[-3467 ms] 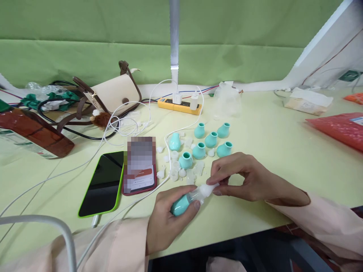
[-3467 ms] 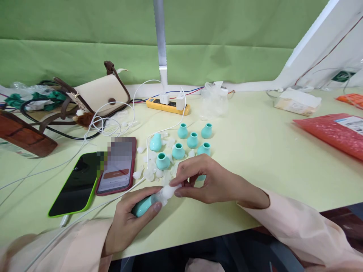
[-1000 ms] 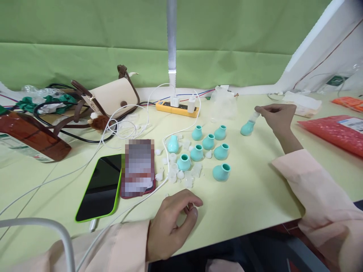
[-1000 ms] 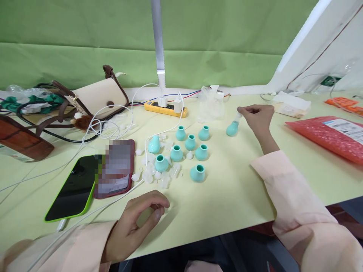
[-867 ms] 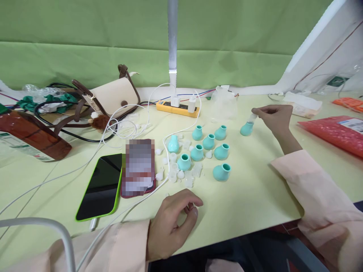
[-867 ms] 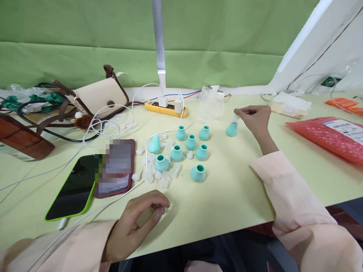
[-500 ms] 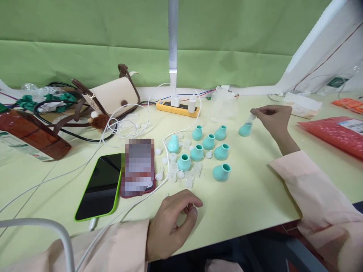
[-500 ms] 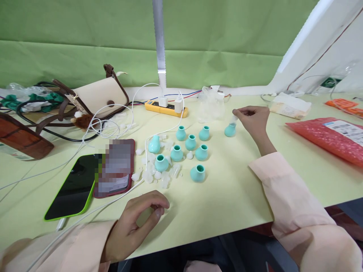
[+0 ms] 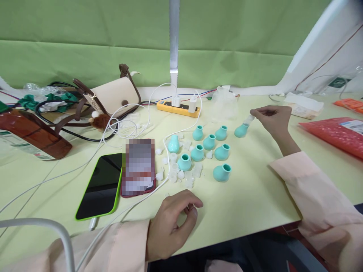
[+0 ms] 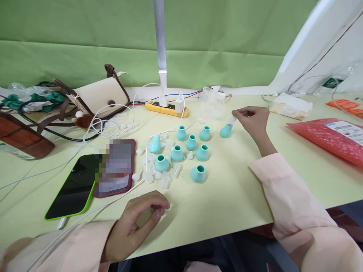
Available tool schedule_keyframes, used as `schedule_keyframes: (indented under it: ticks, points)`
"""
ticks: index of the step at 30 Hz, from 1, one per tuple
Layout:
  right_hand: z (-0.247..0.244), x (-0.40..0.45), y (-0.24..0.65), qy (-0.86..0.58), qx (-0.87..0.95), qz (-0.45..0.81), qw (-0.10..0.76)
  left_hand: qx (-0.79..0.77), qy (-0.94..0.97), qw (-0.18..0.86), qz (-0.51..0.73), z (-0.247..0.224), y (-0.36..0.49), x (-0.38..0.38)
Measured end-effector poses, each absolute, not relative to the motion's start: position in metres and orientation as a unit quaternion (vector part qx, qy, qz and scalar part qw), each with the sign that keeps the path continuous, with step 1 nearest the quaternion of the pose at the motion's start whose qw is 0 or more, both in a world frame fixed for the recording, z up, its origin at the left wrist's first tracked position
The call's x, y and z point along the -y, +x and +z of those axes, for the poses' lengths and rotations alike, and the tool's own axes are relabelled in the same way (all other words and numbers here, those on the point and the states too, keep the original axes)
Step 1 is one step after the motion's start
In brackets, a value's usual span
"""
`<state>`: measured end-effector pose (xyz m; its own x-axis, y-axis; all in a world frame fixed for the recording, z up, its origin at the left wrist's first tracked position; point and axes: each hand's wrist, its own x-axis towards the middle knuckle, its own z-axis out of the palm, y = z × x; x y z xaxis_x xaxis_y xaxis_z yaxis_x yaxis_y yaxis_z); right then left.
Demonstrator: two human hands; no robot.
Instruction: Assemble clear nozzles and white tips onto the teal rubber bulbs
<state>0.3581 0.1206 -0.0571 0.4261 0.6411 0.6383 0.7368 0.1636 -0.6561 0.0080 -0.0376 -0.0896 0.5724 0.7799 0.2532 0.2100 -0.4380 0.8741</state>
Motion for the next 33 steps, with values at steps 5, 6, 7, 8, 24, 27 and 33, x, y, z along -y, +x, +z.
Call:
schedule_keyframes:
  ticks: [5,6,7,8,24,27,33]
  points:
    - [-0.057,-0.12,0.357,-0.644,0.536,-0.047,0.544,-0.314,0.78,0.425,0.336,-0.09,0.008,0.037]
    - [-0.057,-0.12,0.356,-0.644,0.536,-0.047,0.544,-0.314,0.78,0.425,0.336,-0.09,0.008,0.037]
    - [-0.057,-0.12,0.356,-0.644,0.536,-0.047,0.544,-0.314,0.78,0.425,0.335,-0.09,0.008,0.038]
    - [-0.057,-0.12,0.356,-0.644,0.536,-0.047,0.544,-0.314,0.78,0.424,0.335,-0.09,0.008,0.038]
    - [-0.054,-0.114,0.346,-0.617,0.546,-0.075,0.562,-0.317,0.777,0.429,0.335,-0.09,0.009,0.037]
    - [-0.049,-0.104,0.327,-0.588,0.557,-0.109,0.577,-0.321,0.775,0.43,0.334,-0.09,0.009,0.038]
    - [-0.038,-0.058,0.264,-0.505,0.72,0.028,0.475,-0.339,0.779,0.416,0.323,-0.087,0.009,0.037]
